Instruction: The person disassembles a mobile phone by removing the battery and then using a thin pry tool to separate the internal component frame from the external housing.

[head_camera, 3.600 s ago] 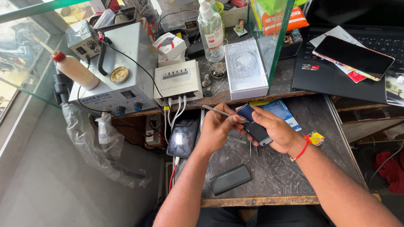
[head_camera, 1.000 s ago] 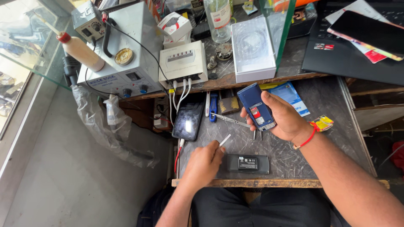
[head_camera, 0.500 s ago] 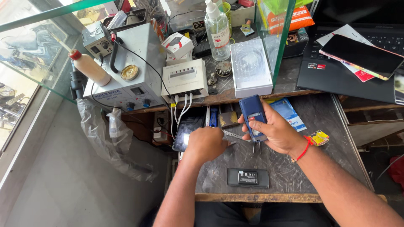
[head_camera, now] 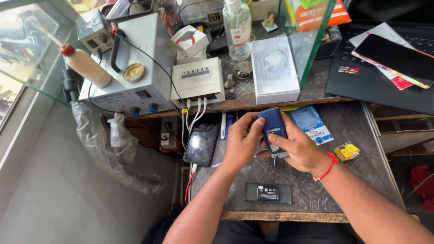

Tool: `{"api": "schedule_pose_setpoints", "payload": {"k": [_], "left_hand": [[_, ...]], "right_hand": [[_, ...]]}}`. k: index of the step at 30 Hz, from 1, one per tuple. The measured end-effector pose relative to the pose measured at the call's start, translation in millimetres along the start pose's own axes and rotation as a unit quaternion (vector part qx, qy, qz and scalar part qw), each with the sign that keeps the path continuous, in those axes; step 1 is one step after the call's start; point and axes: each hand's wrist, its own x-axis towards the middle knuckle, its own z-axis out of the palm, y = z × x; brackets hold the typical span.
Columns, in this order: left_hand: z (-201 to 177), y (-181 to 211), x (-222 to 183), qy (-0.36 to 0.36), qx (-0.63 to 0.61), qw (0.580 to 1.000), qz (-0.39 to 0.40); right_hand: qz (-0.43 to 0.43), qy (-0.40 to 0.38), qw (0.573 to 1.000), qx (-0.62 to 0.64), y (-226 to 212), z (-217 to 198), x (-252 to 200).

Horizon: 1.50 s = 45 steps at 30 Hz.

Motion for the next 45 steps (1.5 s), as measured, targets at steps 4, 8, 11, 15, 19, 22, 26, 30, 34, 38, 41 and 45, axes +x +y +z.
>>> {"api": "schedule_pose_setpoints", "payload": {"k": [4,8,11,15,19,22,26,30,34,38,41,45], "left_hand": [[1.5,-6.0,-1.2,0.026,0.021,0.999,-0.025],[3.1,-6.4,-1.6,0.029,-0.009,0.999,-0.035],[4.0,-6.1,-2.1,0.029,-0.033,0.998,-0.043],[2.3,-5.4,-1.6,0.027,-0.029,0.997,-0.064],[2.4,-7.5,0.4,-0.001,-0.091,0.994,-0.061],[-1.3,-13.4,3.1,0.011,-0.152,0.988,-0.036],[-10.9,-20.2,5.7,0.001,-0.156,0.988,-0.023],[-11.4,-22.1,5.8,-0.027,-0.156,0.987,-0.016],[-8.7,-22.5,5.9,-0.023,-0.155,0.987,-0.022],[-9.2,-22.3,6.4,-0.001,-0.132,0.991,-0.029],[-10.0,-21.0,8.2,0.000,-0.118,0.992,-0.039],[-13.5,-17.7,8.4,0.003,-0.108,0.993,-0.048]], "right_hand": [[-0.008,0.004,1.000,-0.027,3.3,2.5,-0.1],[-0.031,-0.024,0.998,-0.043,7.4,1.5,0.5],[-0.022,-0.017,0.999,-0.046,7.2,2.9,0.0],[-0.019,0.006,0.999,-0.046,4.6,11.9,0.6],[-0.021,-0.018,0.999,0.043,-5.1,14.7,-2.0],[0.000,-0.011,1.000,0.021,-6.4,11.8,-3.1],[-0.012,0.012,0.999,-0.051,1.9,3.0,-0.9],[-0.025,0.094,0.983,-0.155,8.6,-1.4,3.2],[-0.029,0.090,0.984,-0.151,8.2,1.0,3.9],[-0.011,0.083,0.986,-0.147,3.5,7.6,3.8],[0.015,0.060,0.991,-0.121,-0.1,9.0,4.6],[0.036,0.027,0.995,-0.091,-1.2,7.5,4.6]]}}
